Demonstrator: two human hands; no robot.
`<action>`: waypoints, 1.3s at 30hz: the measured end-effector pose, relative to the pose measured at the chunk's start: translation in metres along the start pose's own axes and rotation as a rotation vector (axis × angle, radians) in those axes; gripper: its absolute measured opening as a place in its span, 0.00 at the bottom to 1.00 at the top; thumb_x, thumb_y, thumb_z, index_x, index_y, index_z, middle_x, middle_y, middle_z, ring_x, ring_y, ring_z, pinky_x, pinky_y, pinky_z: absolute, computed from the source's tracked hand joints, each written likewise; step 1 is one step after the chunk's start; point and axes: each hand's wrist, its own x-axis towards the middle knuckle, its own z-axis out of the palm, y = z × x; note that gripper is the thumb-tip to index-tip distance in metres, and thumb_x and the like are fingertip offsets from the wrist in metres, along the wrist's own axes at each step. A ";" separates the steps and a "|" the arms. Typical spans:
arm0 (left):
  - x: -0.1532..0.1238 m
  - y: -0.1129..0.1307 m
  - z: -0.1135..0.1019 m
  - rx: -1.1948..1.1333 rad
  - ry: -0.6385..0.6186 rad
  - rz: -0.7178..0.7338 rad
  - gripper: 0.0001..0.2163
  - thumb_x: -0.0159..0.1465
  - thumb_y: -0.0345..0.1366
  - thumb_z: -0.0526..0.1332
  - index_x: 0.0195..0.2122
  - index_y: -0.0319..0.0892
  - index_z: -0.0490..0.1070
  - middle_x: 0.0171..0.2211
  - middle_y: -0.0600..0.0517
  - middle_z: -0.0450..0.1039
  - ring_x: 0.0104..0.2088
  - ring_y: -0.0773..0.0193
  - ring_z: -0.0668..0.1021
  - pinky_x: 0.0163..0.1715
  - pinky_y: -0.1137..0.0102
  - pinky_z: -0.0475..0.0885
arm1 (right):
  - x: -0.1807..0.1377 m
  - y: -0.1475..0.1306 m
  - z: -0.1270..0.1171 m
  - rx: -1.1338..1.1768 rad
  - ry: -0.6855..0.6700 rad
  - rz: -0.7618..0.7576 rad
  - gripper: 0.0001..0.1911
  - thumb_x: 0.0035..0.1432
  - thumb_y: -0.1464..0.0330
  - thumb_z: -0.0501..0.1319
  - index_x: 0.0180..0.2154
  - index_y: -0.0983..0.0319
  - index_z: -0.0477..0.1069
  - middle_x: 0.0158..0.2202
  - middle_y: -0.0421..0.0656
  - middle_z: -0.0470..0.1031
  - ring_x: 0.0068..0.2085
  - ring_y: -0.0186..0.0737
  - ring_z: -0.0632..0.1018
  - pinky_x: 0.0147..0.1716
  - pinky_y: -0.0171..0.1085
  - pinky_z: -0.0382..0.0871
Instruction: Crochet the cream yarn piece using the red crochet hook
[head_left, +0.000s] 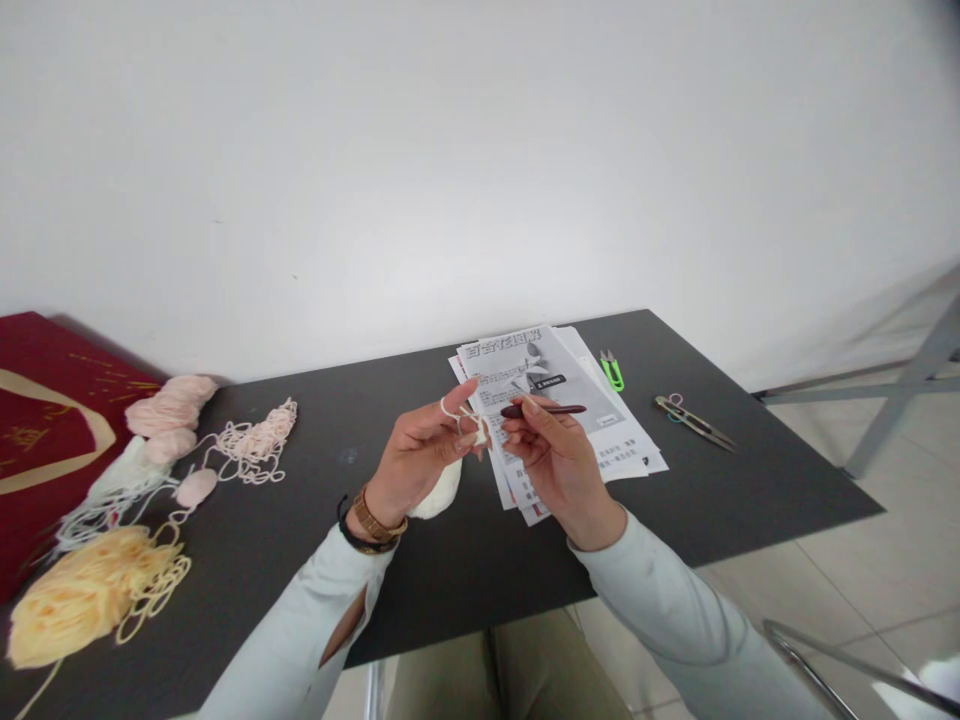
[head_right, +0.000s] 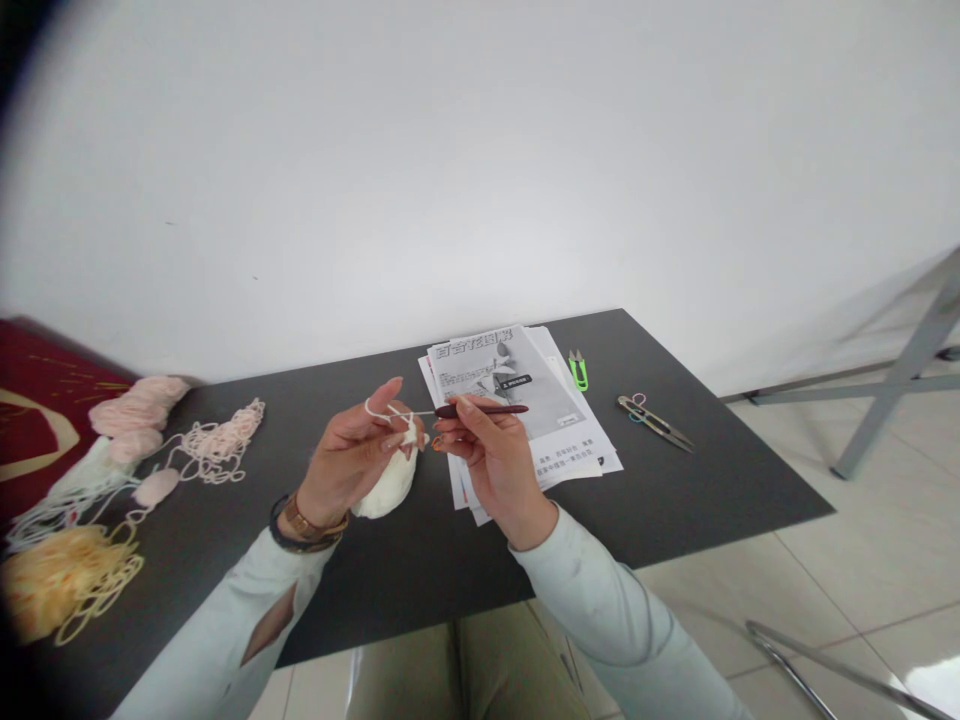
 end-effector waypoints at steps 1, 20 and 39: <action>-0.001 -0.002 -0.001 0.052 0.007 0.036 0.23 0.56 0.27 0.67 0.53 0.53 0.75 0.28 0.52 0.74 0.30 0.65 0.75 0.32 0.68 0.71 | -0.001 0.000 0.001 -0.018 0.013 -0.037 0.12 0.44 0.63 0.74 0.31 0.61 0.80 0.24 0.41 0.82 0.22 0.31 0.80 0.24 0.26 0.77; 0.001 0.006 0.010 -0.229 0.088 -0.178 0.29 0.51 0.27 0.65 0.57 0.45 0.71 0.25 0.53 0.69 0.27 0.65 0.72 0.30 0.68 0.65 | -0.002 0.002 0.001 -0.072 -0.033 -0.061 0.10 0.47 0.63 0.72 0.32 0.60 0.80 0.25 0.41 0.82 0.24 0.33 0.80 0.25 0.29 0.77; 0.000 0.004 0.000 0.152 -0.024 -0.312 0.26 0.56 0.32 0.68 0.58 0.46 0.70 0.36 0.49 0.76 0.29 0.68 0.71 0.28 0.72 0.63 | -0.001 0.004 0.000 -0.426 -0.097 -0.209 0.08 0.53 0.62 0.68 0.31 0.61 0.79 0.27 0.39 0.78 0.27 0.33 0.76 0.27 0.33 0.72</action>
